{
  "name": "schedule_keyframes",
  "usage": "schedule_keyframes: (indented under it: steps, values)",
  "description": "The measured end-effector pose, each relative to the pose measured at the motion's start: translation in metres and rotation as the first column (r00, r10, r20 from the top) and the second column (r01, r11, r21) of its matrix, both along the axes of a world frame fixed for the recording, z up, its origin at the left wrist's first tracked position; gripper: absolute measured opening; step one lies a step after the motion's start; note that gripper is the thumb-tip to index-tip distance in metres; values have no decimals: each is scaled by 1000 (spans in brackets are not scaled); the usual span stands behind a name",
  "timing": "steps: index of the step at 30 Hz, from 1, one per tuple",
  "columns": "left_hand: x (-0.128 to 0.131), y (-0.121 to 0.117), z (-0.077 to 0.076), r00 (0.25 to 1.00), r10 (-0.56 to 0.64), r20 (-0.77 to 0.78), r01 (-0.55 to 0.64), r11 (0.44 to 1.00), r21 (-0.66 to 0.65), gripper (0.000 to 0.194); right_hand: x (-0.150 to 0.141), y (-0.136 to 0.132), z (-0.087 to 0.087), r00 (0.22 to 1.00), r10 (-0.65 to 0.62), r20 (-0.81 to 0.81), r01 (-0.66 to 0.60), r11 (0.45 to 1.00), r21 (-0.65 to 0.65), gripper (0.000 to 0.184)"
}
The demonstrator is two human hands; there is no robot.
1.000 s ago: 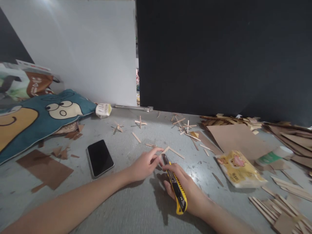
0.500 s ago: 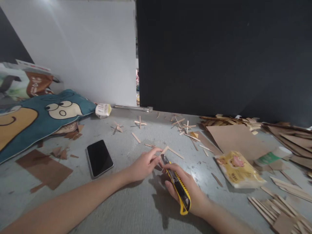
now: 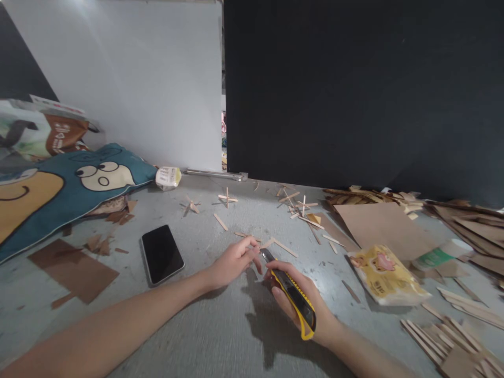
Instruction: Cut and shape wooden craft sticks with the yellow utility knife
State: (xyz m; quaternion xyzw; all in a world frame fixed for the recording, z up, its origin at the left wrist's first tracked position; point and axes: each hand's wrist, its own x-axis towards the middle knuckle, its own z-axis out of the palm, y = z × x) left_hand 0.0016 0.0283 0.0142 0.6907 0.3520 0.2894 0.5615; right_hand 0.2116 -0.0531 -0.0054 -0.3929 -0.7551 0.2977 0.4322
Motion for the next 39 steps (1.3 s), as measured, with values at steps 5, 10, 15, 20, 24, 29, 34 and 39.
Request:
schedule_keyframes:
  steps: [5, 10, 15, 20, 24, 29, 34, 39]
  values:
    - [0, 0, -1, 1000, -5, -7, 5, 1000, -18, 36, -1, 0, 0, 1000, -26, 9, 26, 999, 19, 27]
    - [0, -1, 0, 997, 13, -78, -8, 998, 62, 35, -3, -1, -6, 992, -85, 97, 71, 988, 133, 29]
    - [-1, -2, -2, 979, 24, -200, 18, 979, 204, 35, -7, -2, -4, 981, -89, 174, 42, 964, 261, 33]
    - [-1, -1, -3, 986, 20, -168, 10, 984, 176, 32, -7, -1, -1, 979, -96, 181, 47, 965, 258, 34]
    - [-1, -1, -2, 984, 38, -176, -5, 983, 182, 30, -6, -1, -4, 979, -108, 174, 61, 965, 256, 35]
    - [-2, 1, -7, 975, 36, -217, 14, 975, 223, 31, -7, -1, -6, 975, -131, 178, 72, 949, 307, 34]
    - [-2, 0, -5, 979, 29, -203, 14, 978, 209, 31, -6, 0, -5, 981, -122, 150, 71, 948, 310, 35]
    - [-1, -1, 0, 987, 16, -159, 11, 985, 170, 33, -5, 1, -8, 986, -124, 111, 96, 968, 232, 31]
